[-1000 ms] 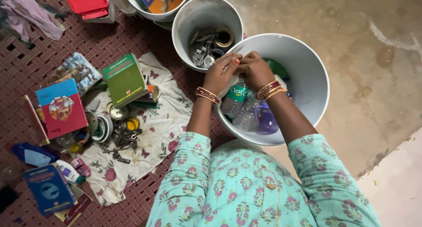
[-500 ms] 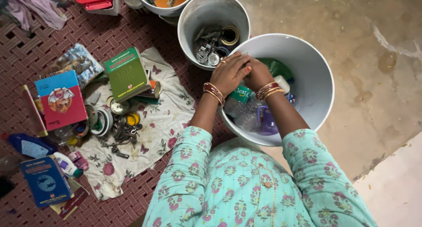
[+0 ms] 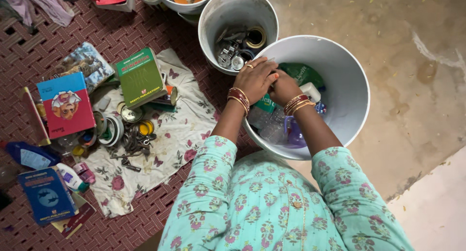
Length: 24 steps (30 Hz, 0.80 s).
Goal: The person sorts various household and school-related items, including books, bottles, and a large metal ring, placing them into different buckets and arranging others on a woven surface.
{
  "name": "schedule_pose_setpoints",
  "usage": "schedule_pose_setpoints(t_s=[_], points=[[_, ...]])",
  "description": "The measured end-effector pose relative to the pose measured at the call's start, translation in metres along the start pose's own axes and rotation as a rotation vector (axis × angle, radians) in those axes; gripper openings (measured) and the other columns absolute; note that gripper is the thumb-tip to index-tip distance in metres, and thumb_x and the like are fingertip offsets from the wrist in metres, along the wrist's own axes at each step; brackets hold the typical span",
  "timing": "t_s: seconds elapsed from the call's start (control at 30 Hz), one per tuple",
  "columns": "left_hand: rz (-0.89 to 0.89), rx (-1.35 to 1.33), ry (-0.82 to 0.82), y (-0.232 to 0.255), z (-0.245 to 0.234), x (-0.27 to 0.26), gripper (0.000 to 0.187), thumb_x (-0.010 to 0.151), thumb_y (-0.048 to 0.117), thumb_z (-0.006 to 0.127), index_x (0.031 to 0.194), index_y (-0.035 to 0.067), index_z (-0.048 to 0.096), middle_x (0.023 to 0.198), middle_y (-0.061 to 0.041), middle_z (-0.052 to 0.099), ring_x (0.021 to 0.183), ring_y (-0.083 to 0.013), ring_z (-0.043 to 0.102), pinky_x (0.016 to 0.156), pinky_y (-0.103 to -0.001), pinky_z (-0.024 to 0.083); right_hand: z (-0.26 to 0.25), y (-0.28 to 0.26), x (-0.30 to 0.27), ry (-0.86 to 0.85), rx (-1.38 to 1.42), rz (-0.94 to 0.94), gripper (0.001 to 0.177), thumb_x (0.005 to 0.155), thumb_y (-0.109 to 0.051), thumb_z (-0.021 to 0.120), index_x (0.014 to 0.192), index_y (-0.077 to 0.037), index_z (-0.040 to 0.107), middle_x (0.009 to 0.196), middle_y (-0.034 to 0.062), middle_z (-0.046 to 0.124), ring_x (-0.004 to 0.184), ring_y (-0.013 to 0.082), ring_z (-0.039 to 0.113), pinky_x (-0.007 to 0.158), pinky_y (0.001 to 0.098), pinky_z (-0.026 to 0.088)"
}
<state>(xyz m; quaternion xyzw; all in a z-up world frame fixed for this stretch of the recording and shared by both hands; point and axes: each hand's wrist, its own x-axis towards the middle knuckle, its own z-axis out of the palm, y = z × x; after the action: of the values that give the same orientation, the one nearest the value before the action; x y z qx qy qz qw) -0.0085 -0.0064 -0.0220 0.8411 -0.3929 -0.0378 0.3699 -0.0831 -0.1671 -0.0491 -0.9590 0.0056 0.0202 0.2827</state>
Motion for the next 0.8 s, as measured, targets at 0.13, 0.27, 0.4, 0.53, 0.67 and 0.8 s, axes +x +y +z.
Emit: schedule_pose_setpoints(t_s=[0.13, 0.27, 0.4, 0.53, 0.67, 0.8], points=[[-0.015, 0.024, 0.01, 0.003, 0.001, -0.002, 0.038, 0.101, 0.042, 0.055, 0.125, 0.017, 0.068, 0.133, -0.003, 0.069, 0.135, -0.0234, 0.054, 0.115, -0.051, 0.037, 0.019, 0.012, -0.002, -0.127, 0.027, 0.08, 0.034, 0.088, -0.007, 0.062, 0.121, -0.004, 0.064, 0.116, 0.0223, 0.067, 0.106, 0.0418, 0.064, 0.09, 0.0506, 0.054], [-0.002, 0.013, 0.002, 0.003, -0.003, -0.001, 0.033, 0.096, 0.03, 0.062, 0.125, 0.016, 0.068, 0.131, -0.003, 0.069, 0.134, -0.0232, 0.054, 0.114, -0.048, 0.037, 0.017, 0.01, 0.005, -0.216, -0.075, 0.117, 0.024, 0.091, -0.011, 0.064, 0.114, -0.006, 0.069, 0.118, 0.0219, 0.067, 0.111, 0.0396, 0.065, 0.095, 0.0496, 0.053], [-0.024, -0.001, -0.021, 0.007, -0.007, -0.001, 0.042, 0.084, 0.007, 0.065, 0.125, 0.017, 0.068, 0.131, -0.002, 0.069, 0.135, -0.0221, 0.055, 0.116, -0.043, 0.038, -0.005, -0.011, -0.001, 0.01, 0.061, 0.1, 0.041, 0.076, -0.011, 0.071, 0.113, 0.003, 0.064, 0.122, 0.0236, 0.063, 0.114, 0.0424, 0.061, 0.098, 0.0479, 0.051], [-0.036, -0.047, -0.004, 0.009, -0.009, 0.0, 0.042, 0.083, 0.006, 0.065, 0.123, 0.018, 0.069, 0.13, -0.001, 0.07, 0.133, -0.0223, 0.055, 0.115, -0.043, 0.037, -0.014, -0.023, -0.011, 0.139, 0.211, 0.046, 0.049, 0.072, -0.013, 0.076, 0.118, 0.002, 0.066, 0.129, 0.0202, 0.061, 0.119, 0.0408, 0.06, 0.102, 0.0463, 0.049], [-0.036, -0.059, 0.006, 0.005, -0.005, 0.001, 0.043, 0.08, 0.007, 0.063, 0.122, 0.016, 0.069, 0.129, -0.001, 0.07, 0.132, -0.0223, 0.056, 0.115, -0.043, 0.037, -0.007, -0.023, -0.014, 0.168, 0.223, -0.031, 0.043, 0.075, -0.015, 0.078, 0.113, 0.002, 0.068, 0.131, 0.019, 0.062, 0.121, 0.0393, 0.062, 0.103, 0.0456, 0.049], [-0.018, -0.056, 0.024, 0.001, -0.001, 0.0, 0.04, 0.083, 0.008, 0.061, 0.121, 0.015, 0.069, 0.129, -0.002, 0.071, 0.132, -0.0229, 0.057, 0.115, -0.043, 0.038, 0.001, -0.021, -0.011, 0.185, 0.157, -0.014, 0.035, 0.08, -0.014, 0.078, 0.111, 0.001, 0.071, 0.126, 0.0186, 0.066, 0.115, 0.0393, 0.064, 0.099, 0.0451, 0.052]])
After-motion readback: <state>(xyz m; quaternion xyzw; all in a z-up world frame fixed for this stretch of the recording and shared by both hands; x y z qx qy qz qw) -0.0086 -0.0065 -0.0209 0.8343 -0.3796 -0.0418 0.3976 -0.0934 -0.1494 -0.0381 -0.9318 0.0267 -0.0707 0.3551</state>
